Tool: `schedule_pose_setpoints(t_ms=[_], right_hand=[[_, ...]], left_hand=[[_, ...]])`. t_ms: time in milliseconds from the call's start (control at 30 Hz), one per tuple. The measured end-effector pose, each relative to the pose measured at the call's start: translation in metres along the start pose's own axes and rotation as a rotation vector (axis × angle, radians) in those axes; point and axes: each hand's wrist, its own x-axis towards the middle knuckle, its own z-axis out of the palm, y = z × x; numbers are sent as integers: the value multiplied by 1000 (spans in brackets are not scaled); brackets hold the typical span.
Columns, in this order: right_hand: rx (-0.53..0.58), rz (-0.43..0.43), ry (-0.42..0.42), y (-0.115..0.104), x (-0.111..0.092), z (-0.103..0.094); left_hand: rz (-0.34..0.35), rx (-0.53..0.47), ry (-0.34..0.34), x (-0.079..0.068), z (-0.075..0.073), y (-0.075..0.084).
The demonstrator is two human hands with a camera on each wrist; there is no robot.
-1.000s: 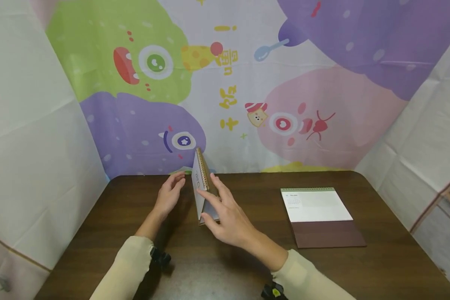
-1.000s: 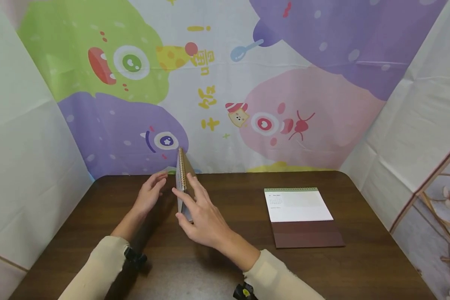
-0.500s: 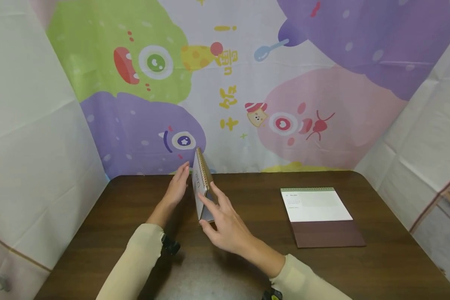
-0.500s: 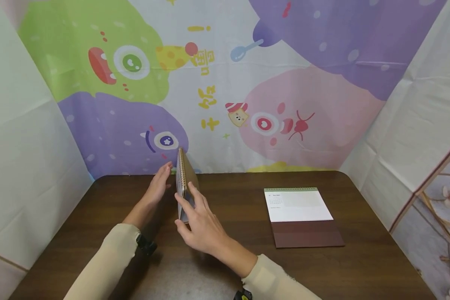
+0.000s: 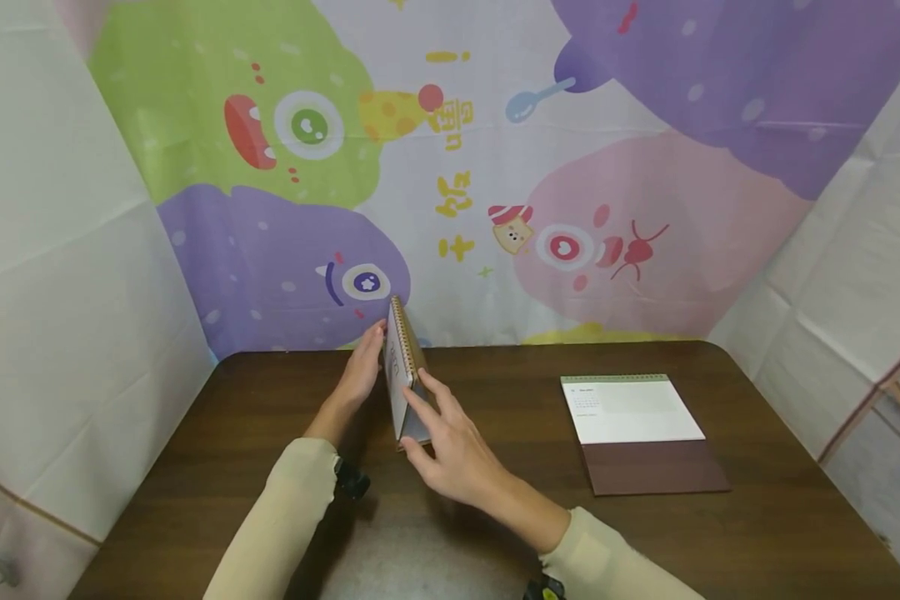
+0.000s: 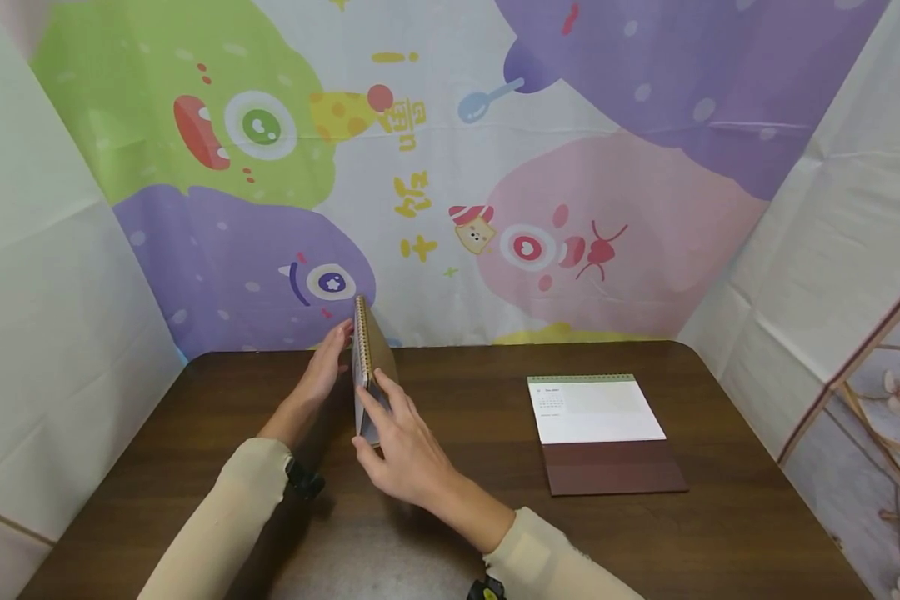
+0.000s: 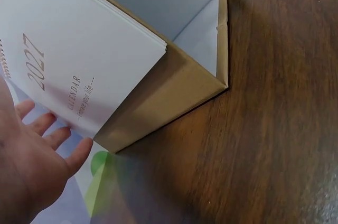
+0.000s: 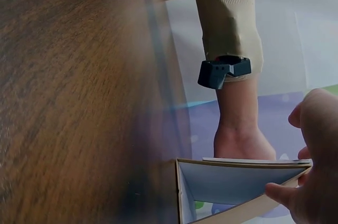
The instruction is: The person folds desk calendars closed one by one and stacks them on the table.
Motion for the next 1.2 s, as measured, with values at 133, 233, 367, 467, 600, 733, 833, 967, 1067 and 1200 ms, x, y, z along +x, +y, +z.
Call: schedule_pose_setpoints(t_ms=[133, 233, 367, 467, 600, 733, 833, 967, 1067, 1200], right_hand=[[9, -3, 8, 1, 0, 1], [11, -7, 15, 2, 0, 1], [1, -7, 11, 4, 0, 1], [4, -4, 6, 5, -1, -1], [20, 12, 16, 8, -3, -4], [31, 29, 46, 11, -5, -7], [41, 37, 72, 14, -6, -9], [53, 51, 98, 19, -7, -11], [52, 62, 107, 22, -8, -14], [43, 78, 118, 26, -8, -17]], left_hand=[[-16, -19, 2, 31, 1, -51], [-24, -40, -5, 37, 1, -61], [-16, -39, -19, 31, -1, -50], [-21, -29, -5, 26, -2, -44], [-12, -28, 9, 13, -4, -27], [19, -13, 22, 1, -8, -12], [24, -27, 24, 0, -10, -14], [35, -34, 25, -12, -12, 2], [0, -25, 31, -26, -12, 27], [-71, -14, 15, -45, -14, 59]])
